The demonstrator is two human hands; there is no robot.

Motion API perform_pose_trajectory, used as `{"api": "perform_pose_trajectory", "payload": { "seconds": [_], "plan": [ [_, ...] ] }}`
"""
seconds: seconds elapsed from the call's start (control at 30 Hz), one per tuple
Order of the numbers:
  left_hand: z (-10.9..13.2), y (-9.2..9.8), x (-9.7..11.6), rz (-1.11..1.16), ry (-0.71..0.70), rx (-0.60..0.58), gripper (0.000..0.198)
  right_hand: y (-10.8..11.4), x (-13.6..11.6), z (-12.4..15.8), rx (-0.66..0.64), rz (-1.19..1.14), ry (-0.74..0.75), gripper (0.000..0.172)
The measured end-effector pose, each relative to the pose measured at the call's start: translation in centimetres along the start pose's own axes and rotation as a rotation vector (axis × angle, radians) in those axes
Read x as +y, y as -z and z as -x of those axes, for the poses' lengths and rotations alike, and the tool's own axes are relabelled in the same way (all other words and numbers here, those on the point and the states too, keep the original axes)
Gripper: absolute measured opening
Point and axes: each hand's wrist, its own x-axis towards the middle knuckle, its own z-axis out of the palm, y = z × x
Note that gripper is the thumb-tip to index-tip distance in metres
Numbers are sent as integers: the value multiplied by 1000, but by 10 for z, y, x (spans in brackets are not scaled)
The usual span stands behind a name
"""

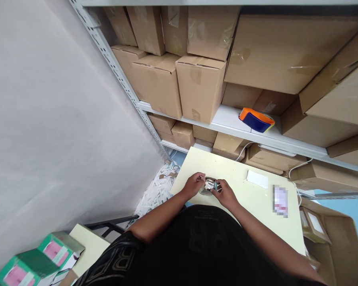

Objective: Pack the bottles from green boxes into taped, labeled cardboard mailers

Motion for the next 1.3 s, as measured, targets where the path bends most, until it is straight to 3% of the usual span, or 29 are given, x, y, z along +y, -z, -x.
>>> {"api": "perform_pose_trajectory", "payload": {
  "seconds": [0.13, 0.4, 0.57, 0.67, 0.77, 0.83, 0.97, 1.3],
  "plan": [
    [-3, -1, 0, 162, 44, 14, 24, 0, 4, -4, 1, -24, -13, 37],
    [-2, -5, 1, -237, -162, -49, 30, -9, 1, -1, -25, -83, 40, 46],
    [-4, 5, -17, -239, -63, -7, 39, -24, 1, 5, 9, -149, -75, 64],
    [1, 16, -36, -160, 75, -169, 34, -40, 7, 14, 4, -193, -205, 61],
    [5, 27, -52, 21, 204, -386, 45, -57, 8, 18, 29, -215, -285, 51],
    [2, 34, -60, 109, 239, -429, 51, -66, 5, 12, 77, -230, -296, 50],
    [-24, 46, -63, 175, 244, -339, 51, -76, -3, -23, 133, -245, -309, 50],
    [-143, 68, -41, 280, 324, -71, 47, -84, -7, -158, 98, -329, -395, 66]
  ]
}}
